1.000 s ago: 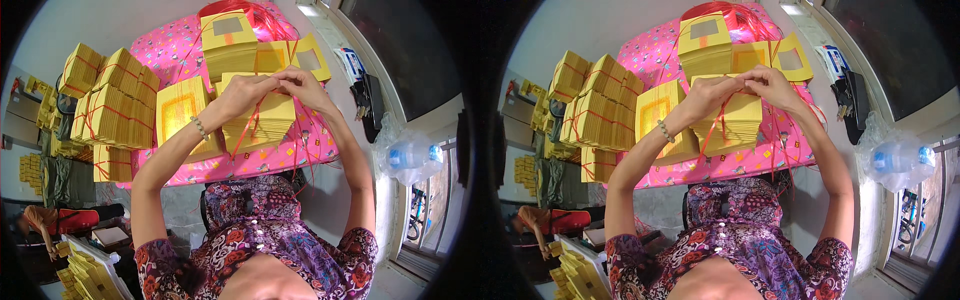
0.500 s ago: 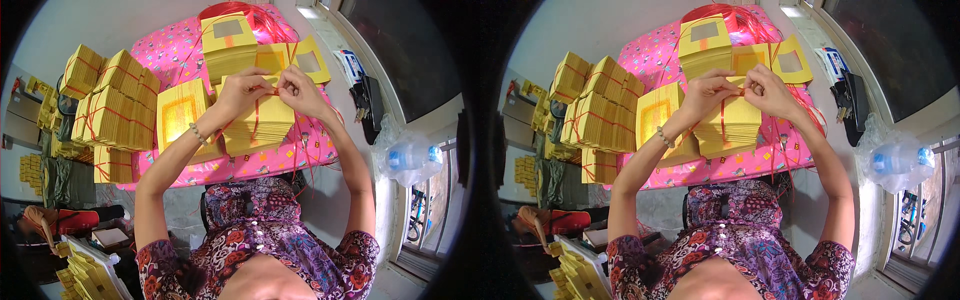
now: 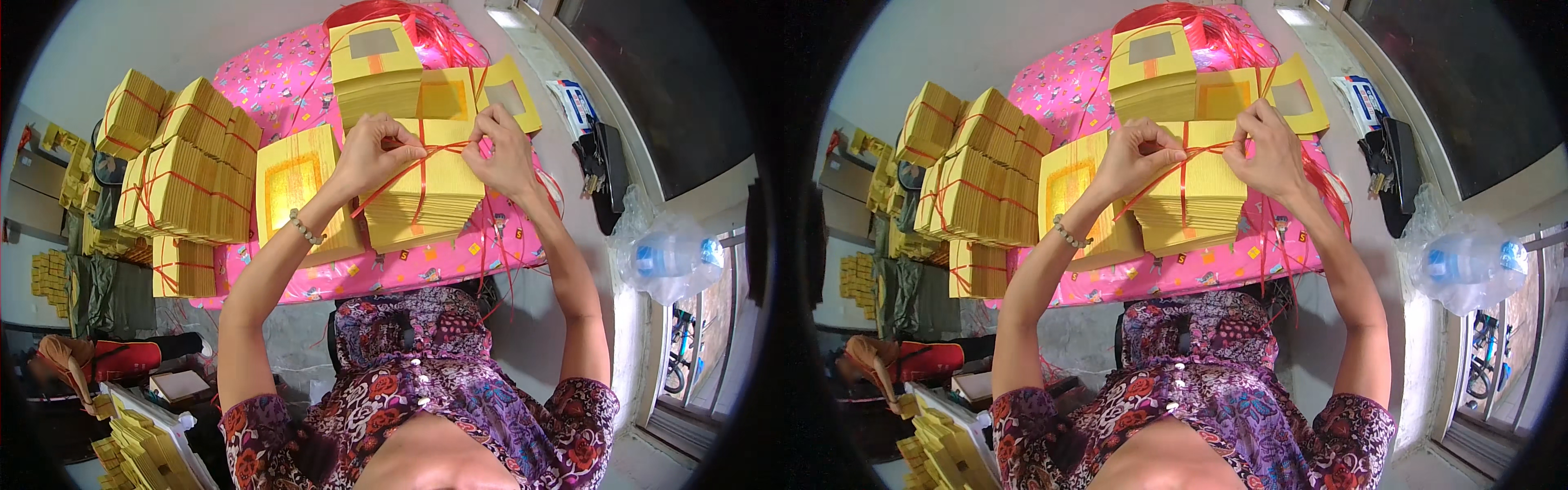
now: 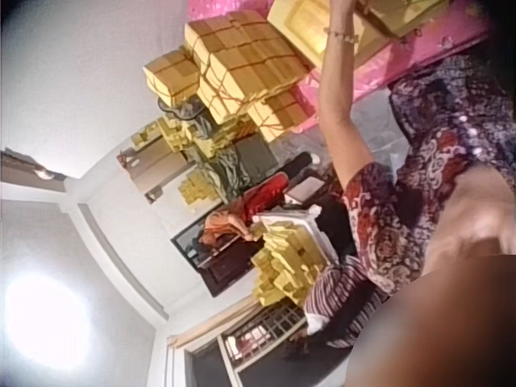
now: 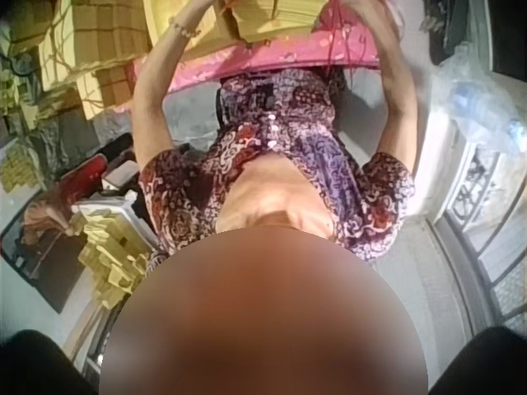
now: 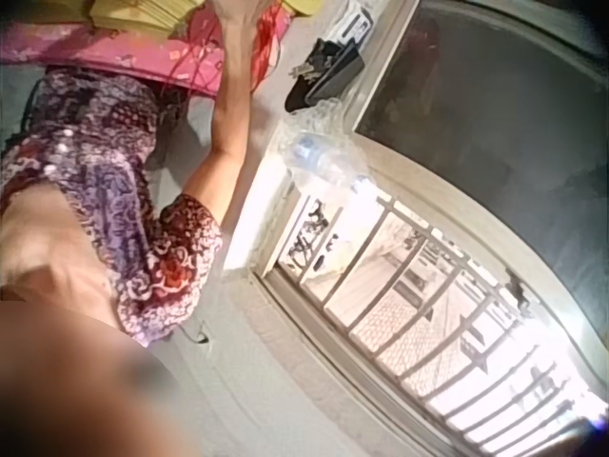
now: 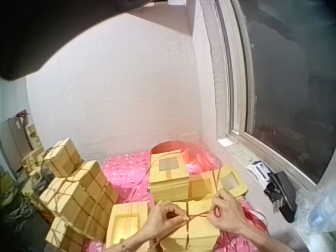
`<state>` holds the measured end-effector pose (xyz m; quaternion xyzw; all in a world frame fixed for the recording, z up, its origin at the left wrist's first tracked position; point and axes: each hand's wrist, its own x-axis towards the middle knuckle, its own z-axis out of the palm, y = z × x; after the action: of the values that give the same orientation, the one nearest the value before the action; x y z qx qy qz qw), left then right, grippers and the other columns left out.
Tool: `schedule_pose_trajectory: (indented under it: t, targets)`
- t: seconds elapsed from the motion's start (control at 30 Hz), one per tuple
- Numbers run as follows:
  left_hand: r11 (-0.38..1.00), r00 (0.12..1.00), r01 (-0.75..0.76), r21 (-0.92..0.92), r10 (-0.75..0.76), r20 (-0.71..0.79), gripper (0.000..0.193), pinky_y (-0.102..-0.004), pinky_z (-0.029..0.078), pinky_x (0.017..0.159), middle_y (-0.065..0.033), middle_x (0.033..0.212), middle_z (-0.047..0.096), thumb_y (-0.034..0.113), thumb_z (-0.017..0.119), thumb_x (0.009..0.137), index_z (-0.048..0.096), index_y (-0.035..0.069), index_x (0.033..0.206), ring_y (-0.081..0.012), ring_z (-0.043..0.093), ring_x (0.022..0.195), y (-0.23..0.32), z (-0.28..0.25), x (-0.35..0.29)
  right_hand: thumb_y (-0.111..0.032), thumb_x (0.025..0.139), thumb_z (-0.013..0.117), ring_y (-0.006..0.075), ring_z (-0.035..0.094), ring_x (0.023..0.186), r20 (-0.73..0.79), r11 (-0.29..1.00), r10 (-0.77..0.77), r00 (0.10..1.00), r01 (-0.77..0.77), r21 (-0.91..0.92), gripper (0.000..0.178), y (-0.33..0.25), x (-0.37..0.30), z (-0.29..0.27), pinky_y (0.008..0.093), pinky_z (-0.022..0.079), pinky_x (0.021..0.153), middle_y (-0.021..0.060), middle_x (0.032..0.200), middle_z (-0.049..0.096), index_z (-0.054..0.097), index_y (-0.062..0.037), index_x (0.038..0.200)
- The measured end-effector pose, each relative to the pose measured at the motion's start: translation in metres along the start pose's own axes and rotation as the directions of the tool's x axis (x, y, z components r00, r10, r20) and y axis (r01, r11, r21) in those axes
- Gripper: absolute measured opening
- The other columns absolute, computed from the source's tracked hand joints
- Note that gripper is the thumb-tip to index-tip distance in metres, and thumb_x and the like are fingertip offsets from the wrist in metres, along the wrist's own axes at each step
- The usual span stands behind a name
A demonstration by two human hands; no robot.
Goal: Bundling and tying stacks of yellow paper with red string.
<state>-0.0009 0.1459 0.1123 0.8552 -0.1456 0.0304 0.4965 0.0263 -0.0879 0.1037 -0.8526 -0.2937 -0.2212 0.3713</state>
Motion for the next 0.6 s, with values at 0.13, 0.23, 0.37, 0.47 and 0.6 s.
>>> schedule_pose_trajectory:
  t: [0.13,0.23,0.37,0.47,0.6]
  targets:
    - [0.998,0.998,0.061,0.020,-0.061,0.025,0.012,-0.0234,0.052,0.070,-0.0046,0.093,0.060,0.011,0.078,0.078,0.072,0.002,0.083,-0.0104,0.060,0.087,0.000,-0.001,-0.002,-0.007,0.071,0.062,0.0252,0.056,0.077,0.032,0.998,0.061,0.998,-0.061,-0.007,0.011,0.001,-0.005,0.001,0.0360,0.046,0.066,0.0085,0.080,0.050,0.052,-0.0030,0.073]
    - [0.998,0.998,-0.049,0.041,0.048,0.031,0.014,-0.0259,0.051,0.077,-0.0059,0.104,0.060,0.011,0.075,0.081,0.072,0.002,0.091,-0.0107,0.058,0.094,-0.006,-0.012,-0.009,-0.007,0.080,0.061,0.0224,0.058,0.081,0.081,0.973,0.091,0.993,-0.105,0.204,0.008,0.007,-0.006,-0.001,0.0331,0.047,0.068,0.0084,0.087,0.054,0.056,-0.0022,0.082]
    - [0.990,0.964,-0.076,-0.122,0.042,-0.262,0.034,-0.0332,0.040,0.099,-0.0107,0.119,0.056,0.026,0.060,0.093,0.059,0.005,0.120,-0.0179,0.053,0.113,-0.018,-0.020,-0.036,-0.009,0.088,0.059,0.0208,0.060,0.094,0.004,0.915,0.209,0.978,-0.197,0.353,0.015,0.035,-0.050,0.014,0.0317,0.050,0.075,0.0098,0.103,0.057,0.056,-0.0016,0.102]
    - [0.938,0.949,0.093,-0.334,-0.186,-0.256,0.049,-0.0306,0.035,0.104,-0.0066,0.126,0.052,0.036,0.043,0.101,0.039,0.006,0.140,-0.0160,0.045,0.121,-0.015,-0.017,-0.061,-0.012,0.093,0.054,0.0238,0.057,0.109,0.108,0.826,0.263,0.959,-0.282,0.488,0.032,0.043,-0.086,0.029,0.0347,0.049,0.089,0.0131,0.118,0.055,0.049,-0.0011,0.124]
    - [0.727,0.932,0.258,-0.636,-0.361,-0.035,0.065,-0.0360,0.028,0.111,-0.0127,0.143,0.042,0.049,0.027,0.102,0.032,-0.002,0.143,-0.0229,0.037,0.134,-0.031,0.010,-0.080,-0.010,0.095,0.042,0.0279,0.048,0.124,0.119,0.846,0.181,0.976,-0.217,0.487,0.047,0.019,-0.094,0.038,0.0379,0.037,0.105,0.0175,0.132,0.046,0.036,0.0037,0.139]
